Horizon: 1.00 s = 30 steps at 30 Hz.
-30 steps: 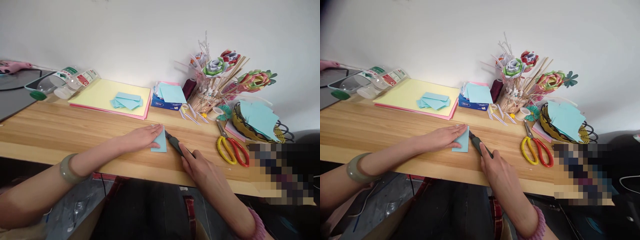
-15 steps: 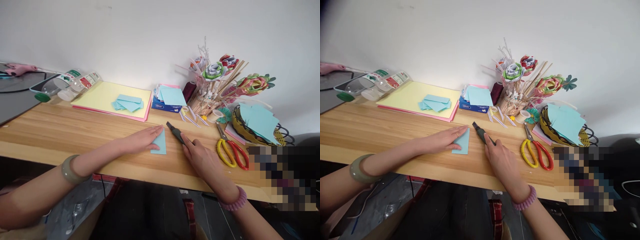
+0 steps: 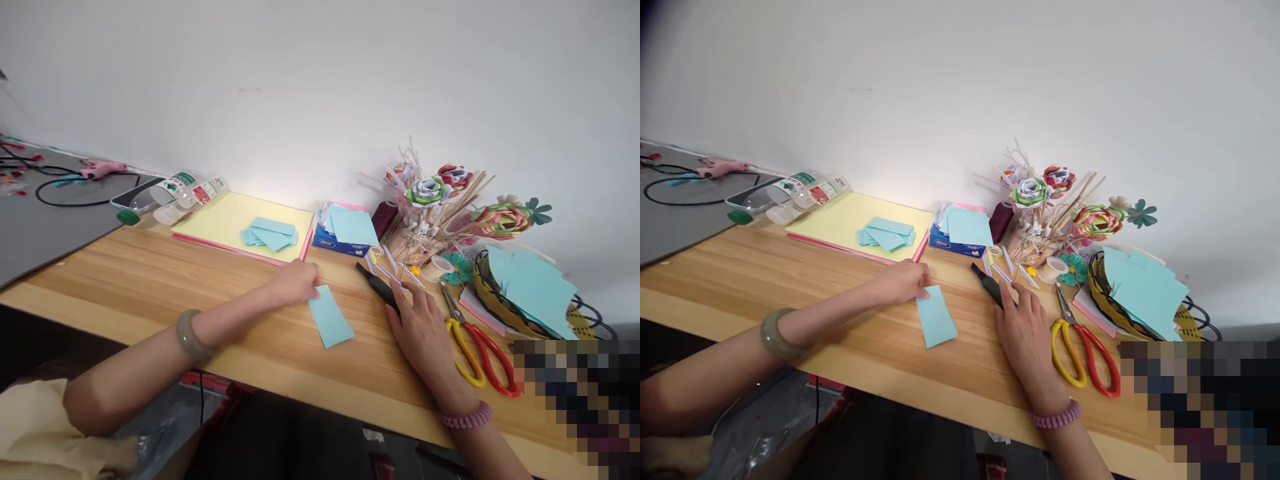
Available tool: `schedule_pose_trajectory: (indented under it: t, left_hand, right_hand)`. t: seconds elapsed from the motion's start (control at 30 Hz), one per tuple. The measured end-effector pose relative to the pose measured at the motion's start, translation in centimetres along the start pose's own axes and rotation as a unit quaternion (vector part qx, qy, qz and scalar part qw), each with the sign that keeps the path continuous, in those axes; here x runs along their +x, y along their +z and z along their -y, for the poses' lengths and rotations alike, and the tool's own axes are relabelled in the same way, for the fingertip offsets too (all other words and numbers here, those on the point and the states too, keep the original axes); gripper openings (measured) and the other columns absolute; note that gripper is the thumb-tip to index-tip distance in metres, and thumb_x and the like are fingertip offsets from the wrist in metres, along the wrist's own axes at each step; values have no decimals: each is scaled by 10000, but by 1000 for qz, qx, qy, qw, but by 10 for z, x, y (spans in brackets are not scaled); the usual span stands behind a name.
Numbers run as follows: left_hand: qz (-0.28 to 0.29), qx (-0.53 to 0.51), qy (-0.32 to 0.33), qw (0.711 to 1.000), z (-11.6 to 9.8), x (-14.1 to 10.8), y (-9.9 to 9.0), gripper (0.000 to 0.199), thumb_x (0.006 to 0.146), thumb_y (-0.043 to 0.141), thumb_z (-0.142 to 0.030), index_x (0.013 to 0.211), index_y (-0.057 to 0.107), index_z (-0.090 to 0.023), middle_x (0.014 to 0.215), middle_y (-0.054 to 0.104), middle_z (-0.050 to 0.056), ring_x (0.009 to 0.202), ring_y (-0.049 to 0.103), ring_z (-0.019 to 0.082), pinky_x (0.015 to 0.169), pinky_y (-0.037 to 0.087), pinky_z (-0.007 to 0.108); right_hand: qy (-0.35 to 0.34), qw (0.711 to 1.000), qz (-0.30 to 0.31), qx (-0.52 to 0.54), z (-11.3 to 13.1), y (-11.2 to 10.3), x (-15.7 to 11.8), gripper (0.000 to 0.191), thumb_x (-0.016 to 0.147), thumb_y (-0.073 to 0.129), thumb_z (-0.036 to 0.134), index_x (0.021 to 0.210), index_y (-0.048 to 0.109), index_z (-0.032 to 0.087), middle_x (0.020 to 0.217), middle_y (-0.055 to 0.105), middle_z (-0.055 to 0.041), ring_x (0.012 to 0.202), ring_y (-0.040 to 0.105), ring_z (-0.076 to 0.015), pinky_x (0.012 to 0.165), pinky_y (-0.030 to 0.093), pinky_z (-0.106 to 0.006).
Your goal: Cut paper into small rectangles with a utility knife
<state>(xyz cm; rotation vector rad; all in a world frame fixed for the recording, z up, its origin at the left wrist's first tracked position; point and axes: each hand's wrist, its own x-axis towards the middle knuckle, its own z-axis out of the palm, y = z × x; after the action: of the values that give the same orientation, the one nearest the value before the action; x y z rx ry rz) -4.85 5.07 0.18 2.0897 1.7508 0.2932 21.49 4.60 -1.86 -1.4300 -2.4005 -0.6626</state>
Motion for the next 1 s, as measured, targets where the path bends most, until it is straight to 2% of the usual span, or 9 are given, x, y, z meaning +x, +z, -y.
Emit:
schedule_pose_trajectory:
  t: [0.13,0.23,0.33,0.53,0.63,0.7,0.8,0.93,1.0]
  left_hand:
    - [20,-37,9,999,-1,2,-1,98,667,687,-220,617,604,-200,670,646,-5,724,611,191,585,386,239]
    - [-15,-72,9,997,3,0,1,93,689,651,-198,621,587,-199,663,644,-21,688,612,173,573,387,237]
    - [-85,-115,-12,990,16,2,-6,51,743,614,-244,751,586,-203,754,668,-24,708,632,155,600,430,227]
    - [-283,-125,-120,944,67,9,-45,326,822,550,-312,1078,485,-121,959,655,97,883,627,242,746,473,343]
    - [-359,-100,-134,918,89,8,-56,422,830,565,-327,1150,450,-77,1182,538,191,1165,459,360,941,373,471]
    - [-403,-85,-128,902,95,7,-57,398,833,560,-272,1167,444,-89,1259,461,205,1247,358,377,1003,307,510]
    - [-418,-62,-56,905,84,2,-53,314,831,535,-175,1136,483,-129,1220,493,157,1195,433,296,1013,340,470]
    - [-366,-19,112,924,39,-8,-35,295,786,586,-129,1074,553,-181,1171,568,61,1143,488,202,1003,390,368]
    - [-359,89,255,894,16,-15,-21,376,811,573,-147,1179,504,-115,1248,523,138,1178,457,258,984,397,426]
  right_hand:
    - [-14,999,-35,38,-1,1,2,402,879,470,253,1236,510,73,1159,541,-186,1035,507,-303,843,460,-439]
    - [-29,995,-57,73,-2,1,13,399,887,458,270,1231,513,76,1150,556,-171,1046,514,-274,876,454,-407]
    - [-44,992,-66,99,1,0,34,360,903,430,280,1205,534,114,1116,591,-136,1018,540,-236,869,461,-369]
    - [-67,989,-76,111,12,14,90,355,885,431,212,1211,533,118,1127,616,-138,1026,560,-231,852,459,-361]
    - [-73,989,-88,97,13,27,109,383,857,464,155,1229,514,76,1195,588,-179,1097,533,-250,906,427,-390]
    - [-81,988,-94,88,13,34,116,320,855,493,141,1166,556,99,1162,614,-143,1069,556,-223,913,421,-394]
    - [-91,987,-110,76,12,33,119,185,868,502,136,1011,619,128,1001,675,-69,934,608,-175,848,445,-361]
    - [-116,981,-142,66,22,7,107,219,883,440,100,972,640,108,978,690,-110,930,598,-210,785,428,-339]
    - [-152,975,-144,67,32,-10,91,217,892,437,116,972,639,112,982,691,-103,935,592,-214,764,424,-333]
